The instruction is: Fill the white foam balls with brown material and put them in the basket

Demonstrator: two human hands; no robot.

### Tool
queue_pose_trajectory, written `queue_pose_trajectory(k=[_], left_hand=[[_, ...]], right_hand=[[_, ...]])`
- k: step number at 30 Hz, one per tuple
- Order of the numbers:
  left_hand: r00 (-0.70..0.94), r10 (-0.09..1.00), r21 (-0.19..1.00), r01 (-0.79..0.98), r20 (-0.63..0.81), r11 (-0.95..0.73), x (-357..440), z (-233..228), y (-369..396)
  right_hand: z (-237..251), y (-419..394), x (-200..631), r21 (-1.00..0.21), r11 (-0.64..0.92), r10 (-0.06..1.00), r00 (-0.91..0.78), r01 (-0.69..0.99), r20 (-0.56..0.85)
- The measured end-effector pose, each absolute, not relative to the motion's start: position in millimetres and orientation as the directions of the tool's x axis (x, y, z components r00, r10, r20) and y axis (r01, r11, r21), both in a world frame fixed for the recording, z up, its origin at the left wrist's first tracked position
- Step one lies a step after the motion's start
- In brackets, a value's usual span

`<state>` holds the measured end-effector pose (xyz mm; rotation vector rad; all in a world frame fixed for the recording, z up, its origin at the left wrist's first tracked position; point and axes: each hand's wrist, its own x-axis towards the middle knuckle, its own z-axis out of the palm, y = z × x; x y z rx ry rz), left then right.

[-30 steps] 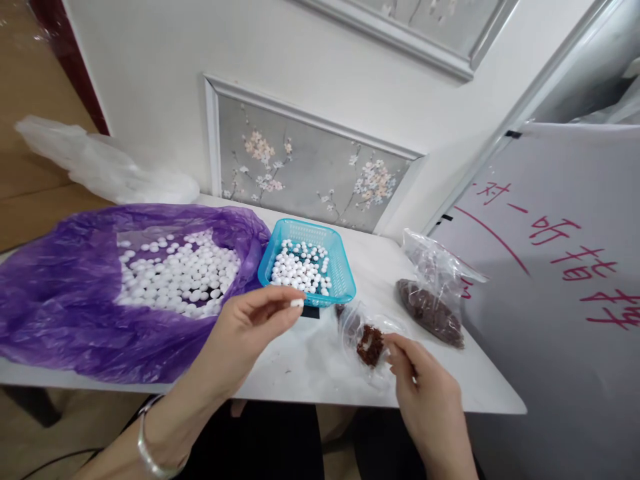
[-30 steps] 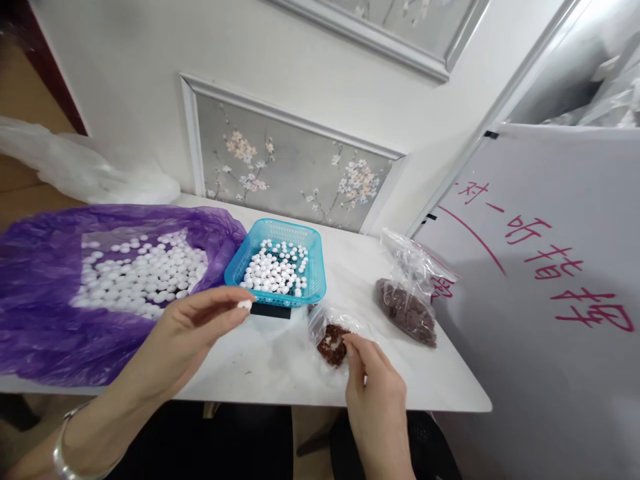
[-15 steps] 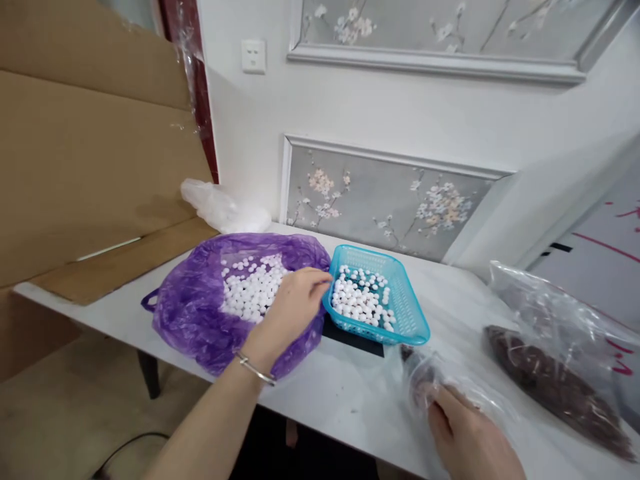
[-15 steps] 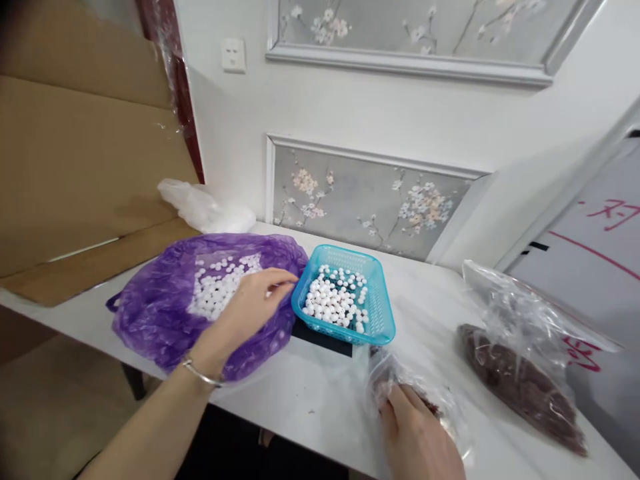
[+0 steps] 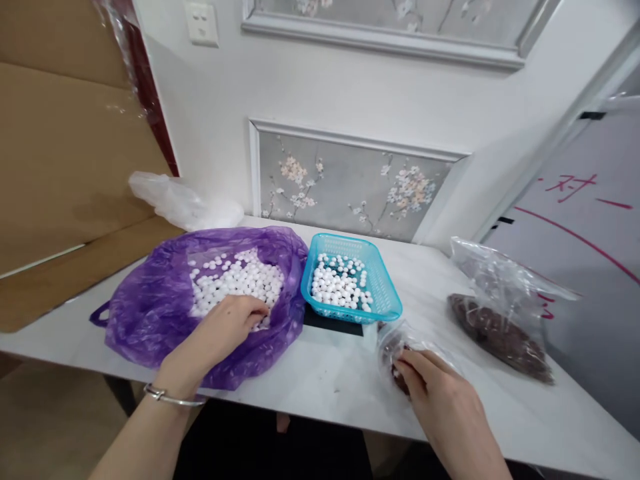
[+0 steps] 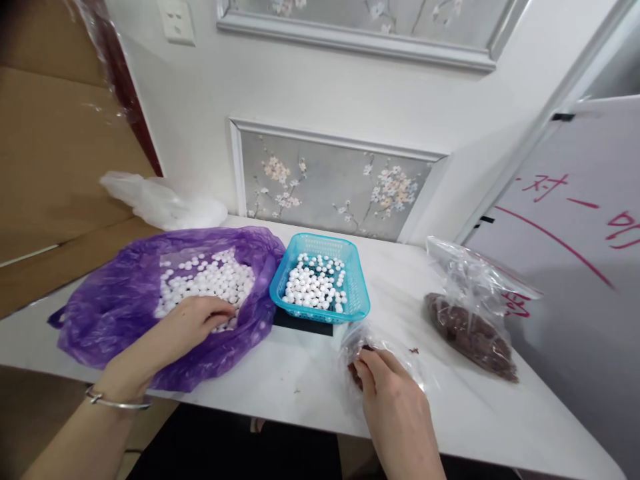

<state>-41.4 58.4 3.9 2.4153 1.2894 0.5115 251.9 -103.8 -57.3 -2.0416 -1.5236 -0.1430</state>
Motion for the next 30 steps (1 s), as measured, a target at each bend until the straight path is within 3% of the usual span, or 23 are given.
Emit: queue_pose_trajectory(k=[4, 9, 13, 16, 18, 20, 24, 26, 28, 30], left_hand=[[0.486, 0.858, 0.435, 0.745, 0.165, -0.505, -48.6, 0.5, 70.4], [0.504, 0.858, 0.357, 0.787, 0.098, -0.503, -54.5, -8.9, 78.8], [0.512, 0.836, 0.303, 0.779, 0.198, -0.549, -49.6, -8.5, 78.8], [0.408, 0.853, 0.339, 0.792, 0.325, -0.508, -43.6, -2.8, 77.1], [0.301, 0.878, 0.439, 0.777, 0.371, -0.452, -37.3, 1.2, 73.5], [0.241, 0.899, 0.622, 0.656, 0.365, -0.428, -27.6, 3.9, 66.1], [0.239, 0.93, 0.926, 0.187, 0.279, -0.326, 3.4, 1.4, 38.9], [0.314, 0.935, 0.986, -0.035, 0.164, -0.162, 22.9, -3.7, 20.4], [0.468, 0.884, 0.973, -0.202, -0.002, 0.109, 42.6, -9.4, 1.0], [0.61, 0.782, 0.914, -0.231, -0.13, 0.333, 60.5, -13.8, -16.5]], right_hand=[[-50.1, -109.0, 253.6, -0.425, -0.188, 0.847, 0.365, 0.885, 0.387], [-47.1, -105.2, 245.8, -0.338, -0.256, 0.876, 0.366, 0.905, 0.315], [-44.8, -99.9, 241.0, -0.29, -0.261, 0.896, 0.343, 0.921, 0.282], [-43.4, -101.1, 243.9, -0.297, -0.278, 0.883, 0.365, 0.914, 0.296], [-43.3, -104.0, 247.0, -0.307, -0.29, 0.874, 0.381, 0.907, 0.301], [-43.8, -106.5, 248.9, -0.307, -0.293, 0.878, 0.382, 0.905, 0.288], [-45.7, -105.2, 246.4, -0.283, -0.268, 0.912, 0.337, 0.921, 0.235], [-45.6, -102.4, 243.7, -0.282, -0.257, 0.918, 0.325, 0.924, 0.228], [-44.4, -100.6, 242.2, -0.297, -0.254, 0.913, 0.329, 0.921, 0.239], [-43.2, -101.3, 243.0, -0.328, -0.251, 0.902, 0.343, 0.911, 0.264]])
